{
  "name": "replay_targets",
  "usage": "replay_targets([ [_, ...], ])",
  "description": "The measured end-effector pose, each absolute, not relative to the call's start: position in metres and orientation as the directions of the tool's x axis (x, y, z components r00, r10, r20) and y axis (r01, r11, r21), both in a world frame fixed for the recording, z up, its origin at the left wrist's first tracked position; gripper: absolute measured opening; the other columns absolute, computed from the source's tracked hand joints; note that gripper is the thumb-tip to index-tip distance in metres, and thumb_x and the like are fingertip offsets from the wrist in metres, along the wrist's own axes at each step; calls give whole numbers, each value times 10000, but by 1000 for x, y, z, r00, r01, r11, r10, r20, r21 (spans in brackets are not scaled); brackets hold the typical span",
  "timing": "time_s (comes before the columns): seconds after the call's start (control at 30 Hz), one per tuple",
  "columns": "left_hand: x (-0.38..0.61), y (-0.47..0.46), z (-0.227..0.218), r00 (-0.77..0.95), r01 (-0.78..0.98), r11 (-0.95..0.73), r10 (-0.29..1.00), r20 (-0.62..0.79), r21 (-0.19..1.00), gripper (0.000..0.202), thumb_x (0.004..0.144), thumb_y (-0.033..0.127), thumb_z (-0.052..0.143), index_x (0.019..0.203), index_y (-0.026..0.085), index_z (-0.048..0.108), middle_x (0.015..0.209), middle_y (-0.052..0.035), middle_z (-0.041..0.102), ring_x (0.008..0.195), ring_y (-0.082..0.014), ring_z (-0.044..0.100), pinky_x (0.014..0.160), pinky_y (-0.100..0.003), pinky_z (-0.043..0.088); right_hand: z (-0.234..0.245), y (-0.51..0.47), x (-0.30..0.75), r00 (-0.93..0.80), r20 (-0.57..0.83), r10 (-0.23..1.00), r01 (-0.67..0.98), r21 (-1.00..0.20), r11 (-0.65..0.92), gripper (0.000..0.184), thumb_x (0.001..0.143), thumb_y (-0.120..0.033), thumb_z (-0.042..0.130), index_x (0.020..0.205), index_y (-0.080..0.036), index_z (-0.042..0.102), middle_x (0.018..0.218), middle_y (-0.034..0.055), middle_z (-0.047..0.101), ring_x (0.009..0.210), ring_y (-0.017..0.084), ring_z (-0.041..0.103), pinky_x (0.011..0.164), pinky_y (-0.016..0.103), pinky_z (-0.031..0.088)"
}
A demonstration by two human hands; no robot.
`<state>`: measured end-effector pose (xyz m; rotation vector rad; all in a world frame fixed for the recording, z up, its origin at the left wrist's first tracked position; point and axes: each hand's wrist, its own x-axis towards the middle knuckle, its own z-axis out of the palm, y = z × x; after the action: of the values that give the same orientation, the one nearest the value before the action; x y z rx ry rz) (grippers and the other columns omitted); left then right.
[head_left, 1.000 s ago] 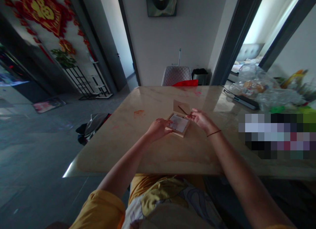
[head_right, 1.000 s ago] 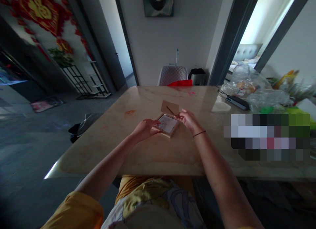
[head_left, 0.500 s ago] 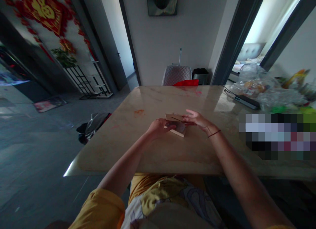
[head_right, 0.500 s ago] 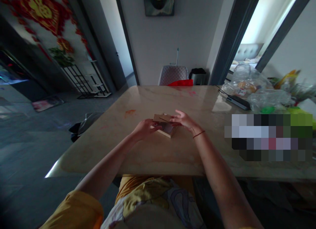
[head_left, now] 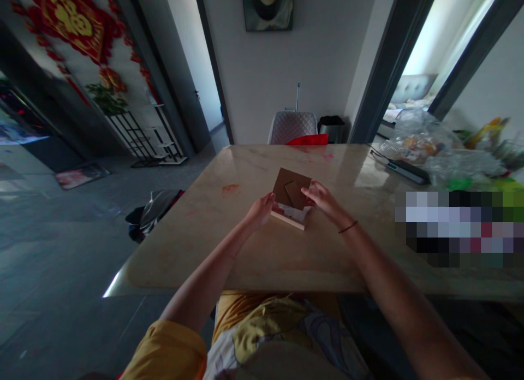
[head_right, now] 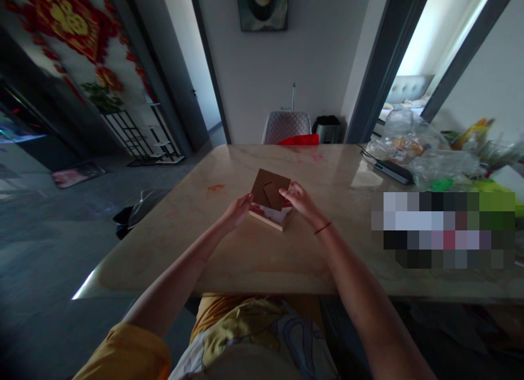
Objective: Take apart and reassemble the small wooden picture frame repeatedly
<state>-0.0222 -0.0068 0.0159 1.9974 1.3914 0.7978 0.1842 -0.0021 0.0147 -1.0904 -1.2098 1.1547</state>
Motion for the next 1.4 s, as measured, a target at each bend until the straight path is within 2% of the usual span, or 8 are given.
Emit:
replay_targets([
  [0.1,-22,-7,14,277,545,-270,951,133,794,459,933,477,214,942,177,561,834,-88,734,883,-215,657,809,-321,457,16,1,186,36,128,991,-34,-991,129,281,680,-361,666,866,-196,534,615,-40,553,567,128,574,526,246,496],
  [0.4,-22,7,2,108,366,-165,985,135,916,380,886,492,404,837,170,600,714,-39,663,716,-170,624,679,-268,445,21,-7,192,-38,173,984,-52,-984,171,242,653,-428,624,648,-201,541,615,-11,570,647,157,578,626,290,477],
  [0.63,-18,-4,17,156,97,25,987,-40,995,375,837,484,506,770,136,627,689,-24,636,639,-131,581,654,-255,438,20,-8,186,11,175,984,66,-983,174,359,742,-470,514,501,-217,429,401,-29,441,399,124,456,443,260,382],
  [0.77,-19,-13,27,229,-30,98,969,-88,995,415,770,534,596,726,122,627,716,-59,666,677,-138,615,714,-268,456,23,-10,183,83,115,990,-45,-992,120,283,773,-406,484,575,-207,453,430,-42,450,349,98,424,394,244,388],
  [0.87,-19,-16,30,256,-99,124,962,-95,987,357,732,463,676,816,117,656,818,-79,697,719,-145,635,750,-280,468,25,-13,176,58,71,996,-158,-984,79,107,739,-301,536,746,-195,523,580,-27,563,420,108,523,444,254,468],
  [0.97,-19,-15,30,243,-172,131,966,-87,976,326,721,360,705,941,123,668,929,-86,710,781,-157,649,787,-291,475,26,-16,168,-21,29,999,-193,-981,25,170,682,-220,606,825,-199,518,716,7,636,559,141,616,531,280,525],
  [1.17,-21,-12,26,312,-140,147,945,-98,979,303,678,291,735,916,111,686,953,-98,720,880,-212,657,844,-327,471,23,-15,169,-19,136,991,58,-989,137,225,664,-362,669,755,-191,555,626,4,599,561,146,578,494,254,453],
  [1.4,-20,-9,18,389,5,32,920,-31,999,393,709,430,703,945,117,675,923,-89,717,847,-197,658,814,-316,471,10,0,179,87,350,933,153,-930,335,439,683,-413,639,1053,-178,618,679,7,608,606,142,553,539,253,431],
])
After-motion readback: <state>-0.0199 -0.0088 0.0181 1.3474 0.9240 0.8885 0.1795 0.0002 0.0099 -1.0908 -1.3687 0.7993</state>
